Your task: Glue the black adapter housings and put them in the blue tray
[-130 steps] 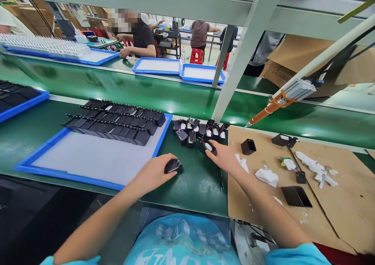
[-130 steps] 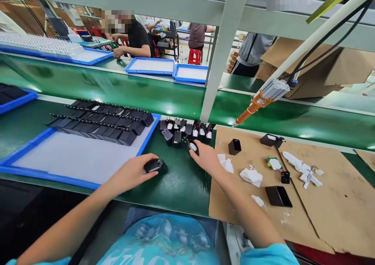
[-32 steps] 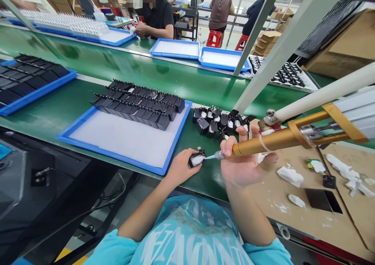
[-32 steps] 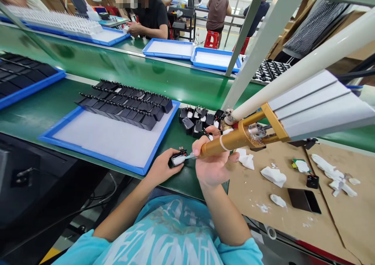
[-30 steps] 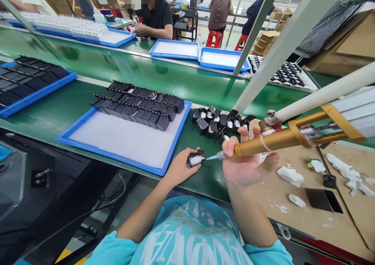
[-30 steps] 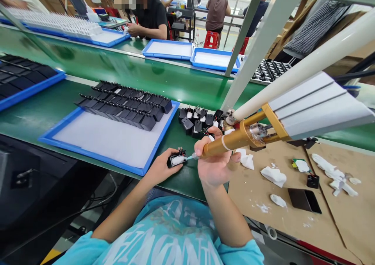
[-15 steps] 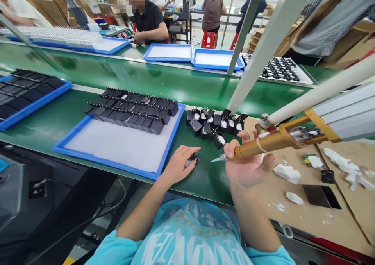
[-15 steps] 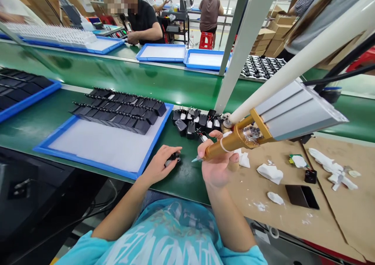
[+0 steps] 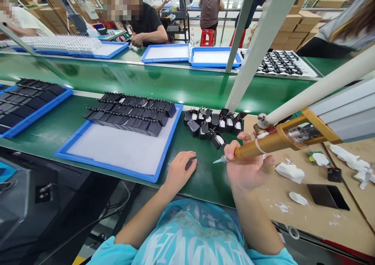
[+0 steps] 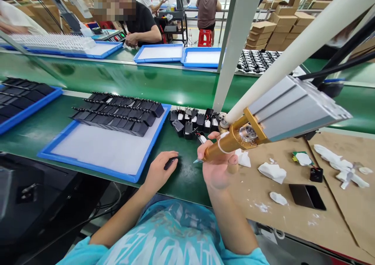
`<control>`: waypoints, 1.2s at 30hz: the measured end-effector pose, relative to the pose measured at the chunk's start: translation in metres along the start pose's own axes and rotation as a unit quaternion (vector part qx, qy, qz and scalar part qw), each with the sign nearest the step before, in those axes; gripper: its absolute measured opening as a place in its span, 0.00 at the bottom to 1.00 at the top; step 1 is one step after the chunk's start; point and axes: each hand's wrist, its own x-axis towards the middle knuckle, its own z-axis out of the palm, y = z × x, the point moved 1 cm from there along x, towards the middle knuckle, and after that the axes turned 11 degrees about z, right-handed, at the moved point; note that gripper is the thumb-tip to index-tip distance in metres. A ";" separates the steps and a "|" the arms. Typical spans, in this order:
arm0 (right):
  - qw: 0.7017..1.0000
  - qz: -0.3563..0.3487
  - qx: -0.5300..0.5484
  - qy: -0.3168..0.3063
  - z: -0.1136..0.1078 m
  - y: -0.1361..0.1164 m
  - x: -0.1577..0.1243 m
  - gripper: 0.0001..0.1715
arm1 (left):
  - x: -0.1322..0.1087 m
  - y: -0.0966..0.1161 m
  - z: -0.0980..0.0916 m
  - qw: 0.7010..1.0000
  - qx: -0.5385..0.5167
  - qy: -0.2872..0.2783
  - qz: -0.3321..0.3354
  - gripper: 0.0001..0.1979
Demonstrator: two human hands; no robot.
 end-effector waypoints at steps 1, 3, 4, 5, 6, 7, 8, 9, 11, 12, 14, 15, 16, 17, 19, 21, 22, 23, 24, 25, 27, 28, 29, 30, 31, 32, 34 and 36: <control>1.000 0.001 -0.001 0.001 0.000 0.000 0.000 0.24 | 0.001 0.000 0.000 1.000 0.003 -0.009 0.000 0.09; 1.000 0.002 -0.003 0.002 -0.001 -0.001 0.000 0.24 | 0.002 -0.001 -0.002 0.998 0.029 -0.051 0.006 0.11; 1.000 0.002 -0.003 0.002 -0.001 -0.002 0.000 0.24 | 0.003 -0.002 -0.003 0.996 0.048 -0.081 0.010 0.12; 1.000 0.002 -0.004 0.002 -0.002 -0.002 0.000 0.24 | 0.003 -0.003 -0.005 0.991 0.066 -0.112 0.014 0.13; 1.000 0.001 -0.005 0.003 -0.002 -0.003 0.000 0.24 | 0.004 -0.004 -0.007 0.986 0.081 -0.141 0.017 0.14; 1.000 0.000 -0.006 0.002 -0.003 -0.003 0.000 0.24 | 0.004 -0.005 -0.009 0.982 0.093 -0.166 0.020 0.14; 1.000 0.000 -0.006 0.001 -0.003 -0.003 0.000 0.24 | 0.005 -0.005 -0.011 0.977 0.099 -0.186 0.023 0.13; 1.000 -0.001 -0.004 -0.001 -0.004 -0.003 0.000 0.24 | 0.005 -0.006 -0.012 0.974 0.103 -0.200 0.023 0.14; 1.000 -0.001 0.003 -0.005 -0.005 -0.003 0.000 0.24 | 0.005 -0.009 -0.014 0.973 0.101 -0.209 0.013 0.15; 1.000 -0.001 0.006 -0.006 -0.006 -0.003 0.001 0.23 | 0.005 -0.010 -0.014 0.974 0.092 -0.205 0.003 0.14; 1.000 -0.005 0.011 -0.006 -0.006 -0.002 0.001 0.23 | 0.003 -0.012 -0.014 0.982 0.041 -0.184 -0.030 0.12; 1.000 -0.005 0.013 -0.004 -0.006 -0.002 0.001 0.23 | 0.003 -0.013 -0.014 0.984 -0.011 -0.169 -0.060 0.12; 1.000 -0.005 0.014 -0.003 -0.006 -0.002 0.001 0.23 | 0.003 -0.013 -0.014 0.980 -0.083 -0.147 -0.103 0.13; 1.000 -0.003 0.016 0.000 -0.006 -0.001 0.001 0.23 | 0.004 -0.013 -0.014 0.965 -0.171 -0.120 -0.157 0.15; 1.000 -0.002 0.020 0.000 -0.007 -0.001 0.002 0.23 | 0.006 -0.011 -0.015 0.889 -0.364 -0.054 -0.274 0.19; 1.000 -0.006 0.024 -0.007 -0.008 -0.001 0.002 0.23 | 0.010 -0.005 -0.016 0.784 -0.514 0.009 -0.348 0.22; 1.000 -0.009 0.026 -0.011 -0.008 -0.001 0.003 0.23 | 0.012 -0.001 -0.017 0.740 -0.566 0.032 -0.363 0.22; 0.999 -0.011 0.028 -0.015 -0.009 0.000 0.003 0.23 | 0.014 0.003 -0.018 0.704 -0.606 0.046 -0.366 0.22; 0.999 -0.013 0.030 -0.017 -0.010 0.000 0.004 0.23 | 0.016 0.007 -0.018 0.677 -0.637 0.056 -0.364 0.22; 0.999 -0.016 0.033 -0.019 -0.010 0.000 0.004 0.23 | 0.017 0.011 -0.019 0.656 -0.661 0.061 -0.358 0.21; 0.999 -0.023 0.040 -0.021 -0.011 0.000 0.005 0.21 | 0.019 0.016 -0.021 0.630 -0.692 0.062 -0.347 0.20; 0.998 -0.026 0.043 -0.022 -0.011 0.000 0.005 0.19 | 0.019 0.017 -0.022 0.626 -0.699 0.062 -0.340 0.20; 0.998 -0.027 0.045 -0.023 -0.011 0.000 0.005 0.18 | 0.018 0.018 -0.022 0.628 -0.700 0.061 -0.333 0.20; 0.998 -0.028 0.048 -0.023 -0.010 0.000 0.005 0.18 | 0.018 0.019 -0.023 0.636 -0.697 0.059 -0.326 0.21; 0.998 -0.026 0.049 -0.023 -0.010 0.000 0.005 0.18 | 0.018 0.019 -0.023 0.646 -0.692 0.056 -0.317 0.21; 0.998 -0.024 0.049 -0.022 -0.010 0.000 0.005 0.18 | 0.018 0.019 -0.024 0.656 -0.686 0.053 -0.309 0.22; 0.998 -0.020 0.050 -0.018 -0.010 0.000 0.005 0.19 | 0.018 0.018 -0.024 0.672 -0.678 0.049 -0.292 0.23; 0.998 -0.020 0.052 -0.019 -0.010 0.000 0.005 0.20 | 0.017 0.018 -0.024 0.682 -0.676 0.051 -0.275 0.23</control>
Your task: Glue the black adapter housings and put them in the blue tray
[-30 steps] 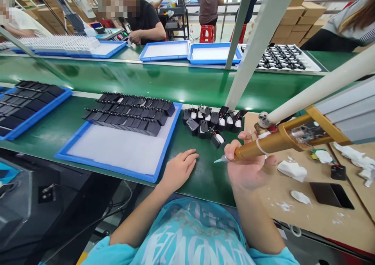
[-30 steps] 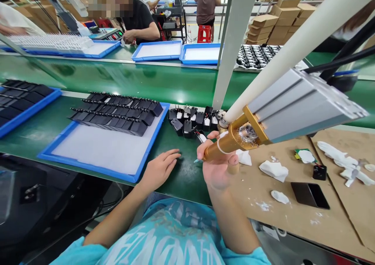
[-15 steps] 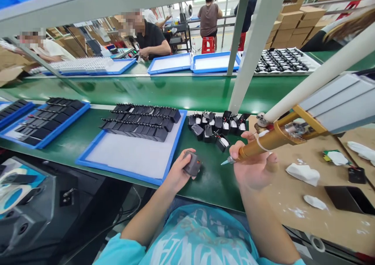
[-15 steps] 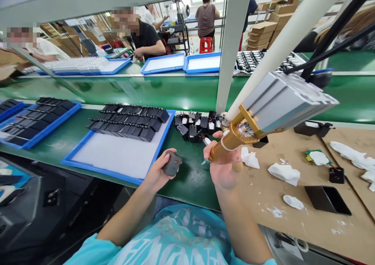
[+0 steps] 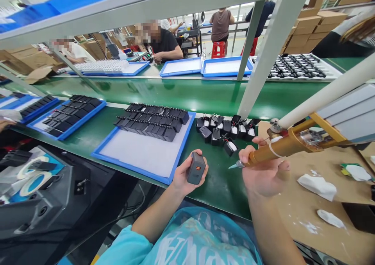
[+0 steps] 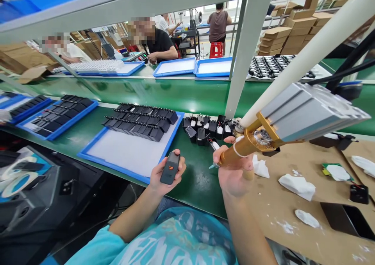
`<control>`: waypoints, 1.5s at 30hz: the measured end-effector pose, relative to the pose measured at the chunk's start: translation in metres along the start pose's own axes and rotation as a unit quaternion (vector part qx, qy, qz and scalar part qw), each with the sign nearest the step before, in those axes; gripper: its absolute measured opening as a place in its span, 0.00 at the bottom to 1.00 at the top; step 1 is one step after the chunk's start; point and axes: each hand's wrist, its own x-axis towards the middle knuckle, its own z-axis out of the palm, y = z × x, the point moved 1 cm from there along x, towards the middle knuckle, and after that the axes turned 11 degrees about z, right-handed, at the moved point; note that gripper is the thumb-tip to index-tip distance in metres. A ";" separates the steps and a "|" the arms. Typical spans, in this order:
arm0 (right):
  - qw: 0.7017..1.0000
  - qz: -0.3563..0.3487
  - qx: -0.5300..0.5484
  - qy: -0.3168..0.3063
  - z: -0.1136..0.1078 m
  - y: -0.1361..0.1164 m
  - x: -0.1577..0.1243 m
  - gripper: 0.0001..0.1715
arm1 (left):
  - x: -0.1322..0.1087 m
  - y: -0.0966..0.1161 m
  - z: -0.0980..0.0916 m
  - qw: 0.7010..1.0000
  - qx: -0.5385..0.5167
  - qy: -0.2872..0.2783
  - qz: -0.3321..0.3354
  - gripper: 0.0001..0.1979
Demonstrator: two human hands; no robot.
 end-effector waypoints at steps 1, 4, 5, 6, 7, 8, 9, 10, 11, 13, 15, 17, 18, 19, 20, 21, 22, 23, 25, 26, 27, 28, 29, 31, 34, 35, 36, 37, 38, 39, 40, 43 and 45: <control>1.000 -0.002 0.001 -0.001 0.000 0.000 0.000 0.21 | 0.000 0.000 -0.001 1.000 0.005 -0.006 0.009 0.23; 1.000 -0.006 -0.003 -0.002 -0.002 0.000 0.000 0.24 | -0.001 0.002 -0.006 0.997 0.048 -0.044 0.052 0.24; 1.000 -0.005 -0.006 0.000 -0.002 0.001 -0.001 0.24 | -0.001 0.004 -0.010 0.991 0.092 -0.056 0.074 0.24; 1.000 -0.005 -0.009 0.001 -0.003 0.001 -0.001 0.24 | -0.001 0.005 -0.013 0.979 0.164 -0.066 0.099 0.23; 1.000 -0.005 -0.013 0.001 -0.003 0.001 0.000 0.24 | -0.001 0.007 -0.018 0.954 0.264 -0.070 0.123 0.21; 1.000 -0.006 -0.017 0.000 -0.003 0.001 0.000 0.23 | 0.001 0.009 -0.022 0.910 0.382 -0.071 0.143 0.20; 1.000 -0.008 -0.020 -0.003 -0.002 0.001 0.000 0.22 | 0.003 0.011 -0.026 0.847 0.504 -0.073 0.155 0.19; 1.000 -0.011 -0.022 -0.006 -0.002 0.001 0.000 0.22 | 0.005 0.011 -0.030 0.771 0.612 -0.079 0.157 0.18; 1.000 -0.014 -0.025 -0.008 -0.002 0.001 0.000 0.22 | 0.008 0.011 -0.033 0.694 0.697 -0.092 0.156 0.18; 0.999 -0.015 -0.030 -0.011 -0.001 0.000 0.000 0.21 | 0.013 0.007 -0.039 0.573 0.795 -0.123 0.155 0.19; 0.999 -0.011 -0.035 -0.010 0.000 0.000 -0.001 0.19 | 0.017 0.001 -0.045 0.517 0.825 -0.131 0.186 0.22; 0.999 -0.008 -0.035 -0.010 0.001 0.000 -0.002 0.18 | 0.016 -0.005 -0.050 0.514 0.814 -0.105 0.248 0.23; 0.999 -0.008 -0.034 -0.010 0.002 0.000 -0.002 0.18 | 0.014 -0.008 -0.054 0.523 0.801 -0.087 0.277 0.23; 0.999 -0.009 -0.033 -0.010 0.002 0.000 -0.003 0.18 | 0.012 -0.010 -0.057 0.533 0.789 -0.069 0.297 0.21; 0.999 -0.010 -0.031 -0.010 0.002 0.000 -0.003 0.19 | 0.010 -0.013 -0.060 0.543 0.780 -0.056 0.307 0.18; 0.999 -0.010 -0.030 -0.010 0.002 0.000 -0.003 0.19 | 0.007 -0.015 -0.062 0.550 0.774 -0.045 0.310 0.16; 0.999 -0.011 -0.029 -0.009 0.002 0.000 -0.003 0.19 | 0.004 -0.017 -0.064 0.556 0.771 -0.036 0.310 0.14; 1.000 -0.011 -0.028 -0.008 0.002 0.001 -0.003 0.19 | 0.001 -0.018 -0.066 0.558 0.769 -0.027 0.311 0.13; 1.000 -0.011 -0.026 -0.006 0.002 0.001 -0.003 0.19 | -0.003 -0.021 -0.066 0.557 0.767 -0.011 0.317 0.13; 1.000 -0.011 -0.026 -0.005 0.002 0.001 -0.002 0.19 | -0.005 -0.021 -0.066 0.557 0.766 -0.005 0.323 0.13; 1.000 -0.011 -0.026 -0.004 0.002 0.001 -0.002 0.19 | -0.006 -0.022 -0.065 0.557 0.763 -0.003 0.329 0.14; 1.000 -0.012 -0.026 -0.003 0.002 0.001 -0.002 0.20 | -0.007 -0.022 -0.064 0.558 0.758 -0.002 0.339 0.14; 1.000 -0.013 -0.025 -0.004 0.002 0.001 -0.002 0.20 | -0.007 -0.022 -0.063 0.560 0.749 -0.001 0.354 0.14; 1.000 -0.014 -0.023 -0.004 0.002 0.000 -0.002 0.19 | -0.007 -0.022 -0.059 0.562 0.726 0.010 0.396 0.14; 1.000 -0.012 -0.028 -0.004 0.001 0.000 -0.001 0.18 | -0.008 -0.024 -0.054 0.574 0.699 0.017 0.427 0.15; 0.999 -0.013 -0.031 -0.003 0.001 0.000 0.000 0.18 | -0.008 -0.025 -0.052 0.581 0.699 0.007 0.418 0.15; 0.999 -0.014 -0.033 -0.004 0.001 0.000 0.000 0.18 | -0.008 -0.026 -0.051 0.587 0.700 -0.005 0.406 0.14; 0.999 -0.013 -0.035 -0.005 0.000 0.000 0.001 0.19 | -0.008 -0.027 -0.050 0.592 0.701 -0.014 0.397 0.14; 0.999 -0.012 -0.036 -0.005 0.000 0.000 0.001 0.19 | -0.009 -0.027 -0.050 0.598 0.700 -0.014 0.391 0.14; 0.999 -0.011 -0.037 -0.005 -0.001 0.000 0.001 0.19 | -0.010 -0.027 -0.049 0.602 0.696 -0.009 0.391 0.14; 0.999 -0.010 -0.037 -0.006 -0.001 0.001 0.001 0.19 | -0.010 -0.026 -0.049 0.606 0.693 -0.002 0.392 0.14; 0.999 -0.012 -0.040 -0.004 -0.001 0.001 0.002 0.19 | -0.011 -0.025 -0.050 0.618 0.696 -0.006 0.365 0.14; 0.999 -0.010 -0.046 0.000 -0.001 0.000 0.002 0.19 | -0.011 -0.023 -0.050 0.629 0.694 -0.018 0.350 0.14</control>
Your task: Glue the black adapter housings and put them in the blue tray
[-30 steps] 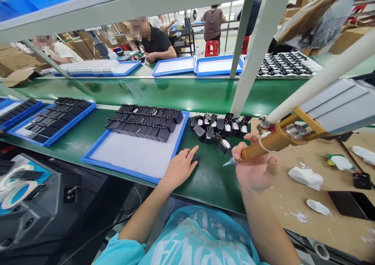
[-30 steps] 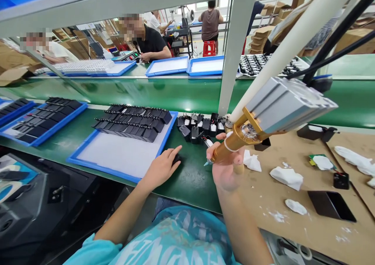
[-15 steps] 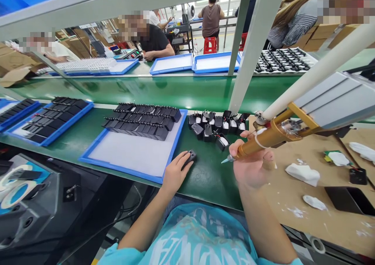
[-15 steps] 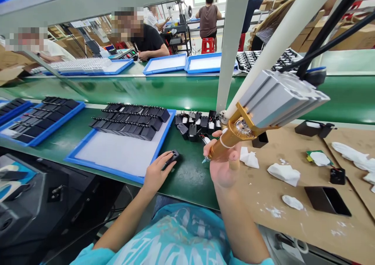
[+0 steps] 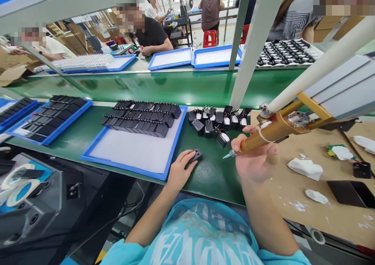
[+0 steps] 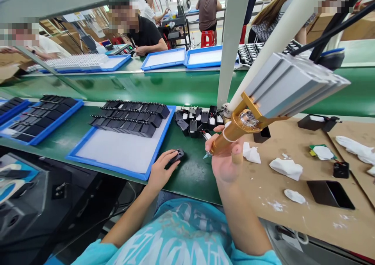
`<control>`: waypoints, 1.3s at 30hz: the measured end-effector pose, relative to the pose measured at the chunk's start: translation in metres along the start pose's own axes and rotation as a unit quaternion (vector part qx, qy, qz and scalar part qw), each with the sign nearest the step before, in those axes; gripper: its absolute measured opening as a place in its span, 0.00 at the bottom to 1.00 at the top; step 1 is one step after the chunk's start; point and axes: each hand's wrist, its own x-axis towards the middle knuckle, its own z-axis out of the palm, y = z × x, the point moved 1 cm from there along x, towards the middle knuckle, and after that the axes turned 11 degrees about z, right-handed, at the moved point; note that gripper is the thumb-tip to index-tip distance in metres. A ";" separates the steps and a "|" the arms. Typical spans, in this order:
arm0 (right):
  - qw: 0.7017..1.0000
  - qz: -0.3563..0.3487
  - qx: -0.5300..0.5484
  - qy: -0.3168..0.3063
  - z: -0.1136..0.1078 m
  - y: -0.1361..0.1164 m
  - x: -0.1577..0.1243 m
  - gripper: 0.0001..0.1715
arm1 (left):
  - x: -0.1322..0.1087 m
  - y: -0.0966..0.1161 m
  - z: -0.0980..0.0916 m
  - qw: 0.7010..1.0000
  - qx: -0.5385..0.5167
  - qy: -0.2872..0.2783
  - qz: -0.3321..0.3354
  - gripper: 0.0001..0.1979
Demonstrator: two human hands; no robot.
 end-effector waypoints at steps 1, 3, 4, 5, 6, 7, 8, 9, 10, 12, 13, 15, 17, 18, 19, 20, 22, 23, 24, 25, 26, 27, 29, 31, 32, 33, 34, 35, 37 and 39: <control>1.000 0.002 -0.004 0.003 0.000 0.000 0.000 0.20 | 0.000 0.000 -0.001 1.000 -0.008 0.008 -0.005 0.14; 1.000 0.005 -0.009 0.008 0.000 -0.001 0.000 0.20 | -0.001 0.000 -0.002 0.999 -0.024 0.027 -0.010 0.15; 1.000 0.004 -0.009 0.010 0.001 -0.001 0.000 0.21 | -0.001 0.000 -0.002 0.999 -0.029 0.025 -0.014 0.15; 1.000 0.004 -0.009 0.012 0.001 -0.001 0.000 0.21 | -0.002 0.000 -0.001 0.999 -0.034 0.011 -0.020 0.16; 1.000 0.002 -0.009 0.013 0.001 -0.002 0.000 0.21 | -0.004 0.000 0.000 0.999 -0.041 -0.010 -0.026 0.16; 1.000 0.001 -0.009 0.012 0.002 -0.002 0.000 0.20 | -0.005 0.000 0.001 0.998 -0.049 -0.027 -0.031 0.16; 1.000 0.001 -0.008 0.010 0.002 -0.002 -0.001 0.20 | -0.007 0.000 0.002 0.997 -0.056 -0.028 -0.040 0.17; 1.000 0.000 -0.007 0.006 0.002 -0.002 -0.001 0.19 | -0.008 -0.001 0.002 0.997 -0.061 -0.017 -0.051 0.17; 1.000 0.001 -0.005 0.002 0.003 -0.003 -0.001 0.19 | -0.009 -0.001 0.002 0.996 -0.066 -0.004 -0.058 0.17; 1.000 0.000 0.002 0.001 0.003 -0.003 -0.001 0.18 | -0.011 -0.002 0.004 0.994 -0.079 -0.003 -0.077 0.17; 1.000 0.000 0.003 0.001 0.003 -0.003 -0.001 0.18 | -0.011 -0.003 0.006 0.991 -0.091 -0.018 -0.092 0.17; 1.000 0.000 0.006 0.000 0.003 -0.003 -0.001 0.18 | -0.011 -0.004 0.008 0.978 -0.144 -0.051 -0.141 0.17; 1.000 0.002 0.006 -0.004 0.002 -0.003 -0.001 0.19 | -0.008 -0.005 0.010 0.944 -0.241 -0.035 -0.223 0.22; 1.000 0.002 0.006 -0.006 0.002 -0.003 -0.001 0.18 | -0.006 -0.005 0.010 0.916 -0.300 -0.010 -0.266 0.25; 1.000 0.002 0.005 -0.007 0.001 -0.003 -0.001 0.18 | -0.004 -0.004 0.009 0.883 -0.357 0.018 -0.305 0.28; 1.000 0.000 0.005 -0.005 0.001 -0.003 -0.001 0.18 | -0.001 -0.003 0.007 0.848 -0.406 0.044 -0.337 0.30; 1.000 -0.002 0.006 -0.001 0.000 -0.004 0.000 0.19 | 0.004 -0.001 0.004 0.791 -0.474 0.074 -0.379 0.30; 1.000 -0.002 0.008 0.002 0.000 -0.004 0.000 0.20 | 0.006 0.001 0.002 0.772 -0.495 0.075 -0.391 0.29; 1.000 -0.002 0.010 0.005 0.000 -0.004 0.000 0.21 | 0.008 0.002 0.000 0.758 -0.512 0.071 -0.398 0.28; 1.000 -0.001 0.011 0.008 0.000 -0.004 0.000 0.22 | 0.009 0.004 -0.001 0.748 -0.524 0.067 -0.402 0.27; 1.000 -0.001 0.012 0.010 0.000 -0.004 0.001 0.23 | 0.010 0.005 -0.003 0.740 -0.534 0.064 -0.404 0.27; 1.000 -0.002 0.013 0.012 0.000 -0.005 0.001 0.23 | 0.011 0.006 -0.005 0.736 -0.540 0.065 -0.404 0.27; 1.000 0.001 0.013 0.017 0.000 -0.004 0.001 0.22 | 0.013 0.006 -0.009 0.735 -0.543 0.069 -0.399 0.27; 1.000 0.003 0.012 0.022 -0.001 -0.004 0.001 0.22 | 0.015 0.004 -0.015 0.754 -0.528 0.061 -0.386 0.26; 1.000 0.003 0.013 0.025 -0.002 -0.003 0.001 0.22 | 0.017 0.001 -0.019 0.775 -0.508 0.056 -0.372 0.26; 1.000 0.003 0.014 0.028 -0.003 -0.003 0.001 0.22 | 0.019 -0.004 -0.024 0.804 -0.476 0.057 -0.351 0.26; 0.999 0.003 0.013 0.029 -0.003 -0.002 0.002 0.22 | 0.022 -0.010 -0.029 0.840 -0.431 0.061 -0.325 0.26; 0.999 0.004 0.012 0.031 -0.004 -0.002 0.002 0.22 | 0.025 -0.018 -0.035 0.878 -0.371 0.069 -0.296 0.27; 0.999 0.007 0.010 0.036 -0.003 -0.002 0.001 0.20 | 0.035 -0.038 -0.046 0.946 -0.213 0.085 -0.228 0.25; 0.999 0.007 0.011 0.038 -0.002 -0.002 0.001 0.17 | 0.048 -0.059 -0.055 0.985 -0.034 0.070 -0.154 0.21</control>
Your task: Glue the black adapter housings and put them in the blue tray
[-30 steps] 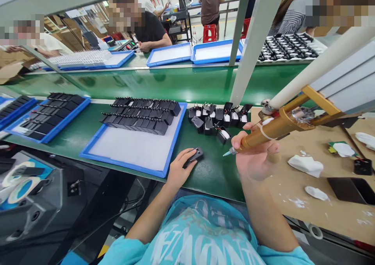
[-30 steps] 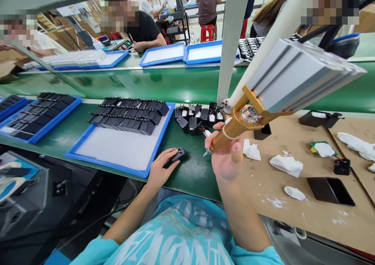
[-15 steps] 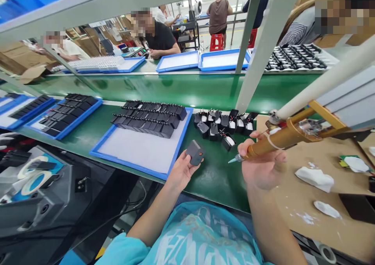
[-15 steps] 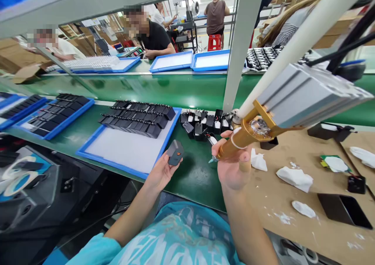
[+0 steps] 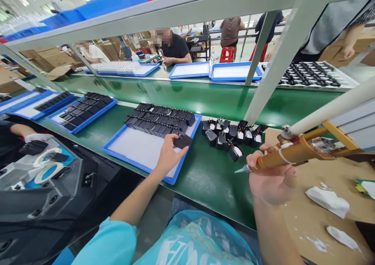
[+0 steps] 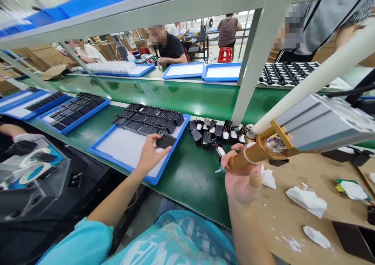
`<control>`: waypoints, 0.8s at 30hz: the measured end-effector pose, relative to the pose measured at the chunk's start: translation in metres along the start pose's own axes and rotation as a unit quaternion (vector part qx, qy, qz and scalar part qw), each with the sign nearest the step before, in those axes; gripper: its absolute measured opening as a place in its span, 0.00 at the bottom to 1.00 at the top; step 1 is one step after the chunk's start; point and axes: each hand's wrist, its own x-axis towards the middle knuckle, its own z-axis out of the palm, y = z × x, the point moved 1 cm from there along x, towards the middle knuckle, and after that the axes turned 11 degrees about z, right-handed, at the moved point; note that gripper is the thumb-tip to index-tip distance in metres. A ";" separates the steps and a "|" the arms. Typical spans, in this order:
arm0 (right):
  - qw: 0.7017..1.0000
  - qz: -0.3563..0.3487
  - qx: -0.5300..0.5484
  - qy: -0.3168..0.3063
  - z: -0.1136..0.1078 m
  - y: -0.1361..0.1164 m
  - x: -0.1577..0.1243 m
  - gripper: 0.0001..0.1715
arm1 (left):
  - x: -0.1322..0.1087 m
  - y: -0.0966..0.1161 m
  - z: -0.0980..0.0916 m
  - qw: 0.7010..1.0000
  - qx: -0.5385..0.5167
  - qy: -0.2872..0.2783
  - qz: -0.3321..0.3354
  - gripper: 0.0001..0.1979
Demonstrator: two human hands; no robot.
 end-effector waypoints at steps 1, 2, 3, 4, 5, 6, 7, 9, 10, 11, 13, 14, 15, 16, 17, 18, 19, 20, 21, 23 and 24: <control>1.000 -0.001 0.000 0.000 0.001 0.000 0.000 0.17 | 0.010 -0.007 -0.001 0.995 0.083 -0.012 0.044 0.18; 1.000 -0.003 -0.002 -0.001 0.002 0.000 -0.001 0.17 | 0.018 -0.014 -0.001 0.984 0.156 -0.030 0.084 0.16; 1.000 -0.004 -0.006 -0.002 0.003 -0.001 -0.001 0.18 | 0.026 -0.019 0.000 0.967 0.219 -0.053 0.119 0.13; 1.000 -0.005 -0.009 -0.001 0.003 -0.001 -0.001 0.19 | 0.031 -0.023 0.002 0.948 0.271 -0.077 0.146 0.11; 1.000 -0.005 -0.012 -0.001 0.004 -0.001 -0.001 0.19 | 0.035 -0.025 0.005 0.929 0.315 -0.098 0.168 0.09; 1.000 -0.005 -0.014 -0.002 0.004 -0.001 -0.001 0.19 | 0.037 -0.027 0.007 0.910 0.352 -0.115 0.185 0.08; 1.000 -0.004 -0.016 -0.003 0.004 -0.001 -0.001 0.20 | 0.038 -0.028 0.009 0.894 0.383 -0.128 0.196 0.07; 1.000 -0.002 -0.017 -0.007 0.003 0.000 -0.001 0.20 | 0.036 -0.030 0.009 0.870 0.427 -0.141 0.204 0.08; 1.000 -0.001 -0.017 -0.008 0.002 0.000 -0.001 0.20 | 0.034 -0.031 0.008 0.863 0.441 -0.143 0.203 0.10; 1.000 -0.001 -0.017 -0.009 0.002 0.000 -0.001 0.20 | 0.032 -0.032 0.006 0.858 0.451 -0.141 0.200 0.12; 1.000 0.001 -0.016 -0.007 0.001 0.000 -0.002 0.19 | 0.029 -0.033 -0.001 0.856 0.459 -0.131 0.198 0.14; 1.000 0.003 -0.017 -0.006 0.001 0.000 -0.002 0.19 | 0.028 -0.031 -0.004 0.859 0.456 -0.121 0.198 0.14; 1.000 0.005 -0.019 -0.005 0.001 0.000 -0.002 0.19 | 0.028 -0.027 -0.005 0.864 0.449 -0.109 0.198 0.14; 1.000 0.008 -0.021 -0.004 0.001 0.000 -0.002 0.20 | 0.029 -0.022 -0.005 0.872 0.435 -0.097 0.200 0.15; 1.000 0.010 -0.024 -0.005 0.001 0.000 -0.002 0.20 | 0.030 -0.015 -0.003 0.882 0.413 -0.090 0.206 0.16; 1.000 0.013 -0.025 -0.007 0.001 0.001 -0.002 0.20 | 0.033 -0.007 0.002 0.892 0.386 -0.092 0.216 0.16; 1.000 0.013 -0.027 -0.010 0.001 0.001 -0.002 0.21 | 0.036 0.002 0.010 0.900 0.355 -0.103 0.233 0.18; 0.999 0.013 -0.027 -0.012 0.001 0.001 -0.002 0.21 | 0.040 0.011 0.021 0.902 0.323 -0.125 0.256 0.20; 0.999 0.012 -0.028 -0.013 0.001 0.001 -0.002 0.20 | 0.045 0.018 0.033 0.899 0.296 -0.156 0.283 0.22; 0.999 0.006 -0.028 -0.013 0.001 0.001 -0.002 0.20 | 0.059 0.028 0.057 0.879 0.264 -0.220 0.331 0.29; 1.000 0.000 -0.028 -0.012 0.001 0.001 -0.002 0.19 | 0.067 0.030 0.068 0.866 0.256 -0.249 0.349 0.31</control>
